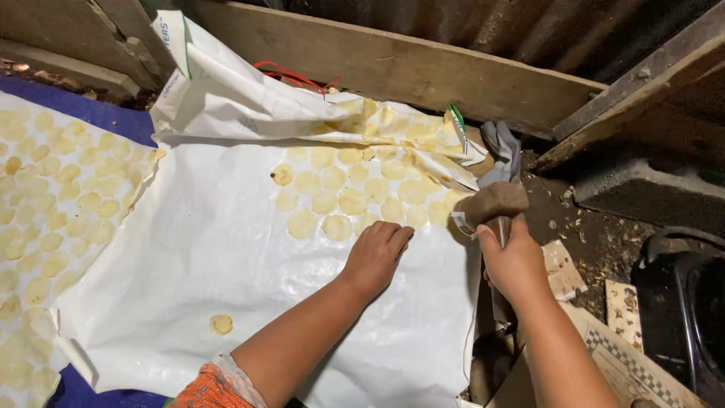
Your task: Pounding seeds into flat rounds and sorting roasted nuts from their shells.
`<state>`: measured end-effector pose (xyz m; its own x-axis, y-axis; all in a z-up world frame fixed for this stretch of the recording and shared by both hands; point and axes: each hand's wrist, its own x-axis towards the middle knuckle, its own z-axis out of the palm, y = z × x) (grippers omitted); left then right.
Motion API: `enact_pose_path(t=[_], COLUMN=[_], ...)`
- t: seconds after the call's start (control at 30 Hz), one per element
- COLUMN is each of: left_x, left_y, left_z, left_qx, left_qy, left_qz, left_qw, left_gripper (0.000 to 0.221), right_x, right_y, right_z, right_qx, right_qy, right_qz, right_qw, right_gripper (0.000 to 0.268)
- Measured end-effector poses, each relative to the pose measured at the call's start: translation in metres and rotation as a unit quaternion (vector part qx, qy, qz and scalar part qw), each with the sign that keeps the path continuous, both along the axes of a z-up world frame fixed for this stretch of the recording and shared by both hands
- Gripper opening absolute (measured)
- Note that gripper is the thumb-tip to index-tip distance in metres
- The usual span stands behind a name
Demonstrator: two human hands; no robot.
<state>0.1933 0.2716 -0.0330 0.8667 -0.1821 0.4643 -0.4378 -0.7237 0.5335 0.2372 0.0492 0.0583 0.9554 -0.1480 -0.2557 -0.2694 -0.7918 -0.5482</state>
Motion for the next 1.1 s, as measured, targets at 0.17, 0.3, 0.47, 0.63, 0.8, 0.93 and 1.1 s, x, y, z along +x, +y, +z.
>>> enact_pose_path(t=[0.17, 0.3, 0.47, 0.63, 0.8, 0.93, 1.1], left_x=[0.009, 0.023, 0.026, 0.021, -0.004, -0.02, -0.038], left_y=[-0.001, -0.02, -0.034, -0.023, 0.011, 0.019, 0.034], left_z=[-0.005, 0.0, 0.001, -0.009, -0.006, -0.004, 0.018], left_qx=[-0.032, -0.033, -0.029, 0.052, 0.092, 0.026, 0.006], left_qy=[-0.017, -0.01, 0.049, 0.042, 0.012, 0.029, 0.015], left_qz=[0.027, 0.025, 0.024, 0.032, 0.044, 0.01, 0.006], left_qw=[0.999, 0.999, 0.998, 0.997, 0.995, 0.999, 1.0], left_gripper=[0.012, 0.012, 0.013, 0.014, 0.014, 0.012, 0.017], right_x=[-0.01, -0.005, -0.044, -0.051, -0.034, -0.031, -0.041], right_y=[0.01, 0.0, 0.013, 0.013, 0.039, 0.037, 0.033], right_z=[-0.063, -0.028, 0.072, -0.045, -0.045, 0.006, -0.02], right_qx=[-0.07, -0.044, 0.18, 0.082, -0.086, -0.059, -0.047], right_qy=[-0.111, -0.037, -0.186, -0.251, 0.006, 0.049, -0.089], right_qz=[-0.005, 0.017, -0.025, 0.004, 0.021, 0.018, 0.024], right_qw=[0.991, 0.998, 0.966, 0.964, 0.996, 0.997, 0.995], right_gripper=[0.058, 0.053, 0.038, 0.045, 0.066, 0.055, 0.053])
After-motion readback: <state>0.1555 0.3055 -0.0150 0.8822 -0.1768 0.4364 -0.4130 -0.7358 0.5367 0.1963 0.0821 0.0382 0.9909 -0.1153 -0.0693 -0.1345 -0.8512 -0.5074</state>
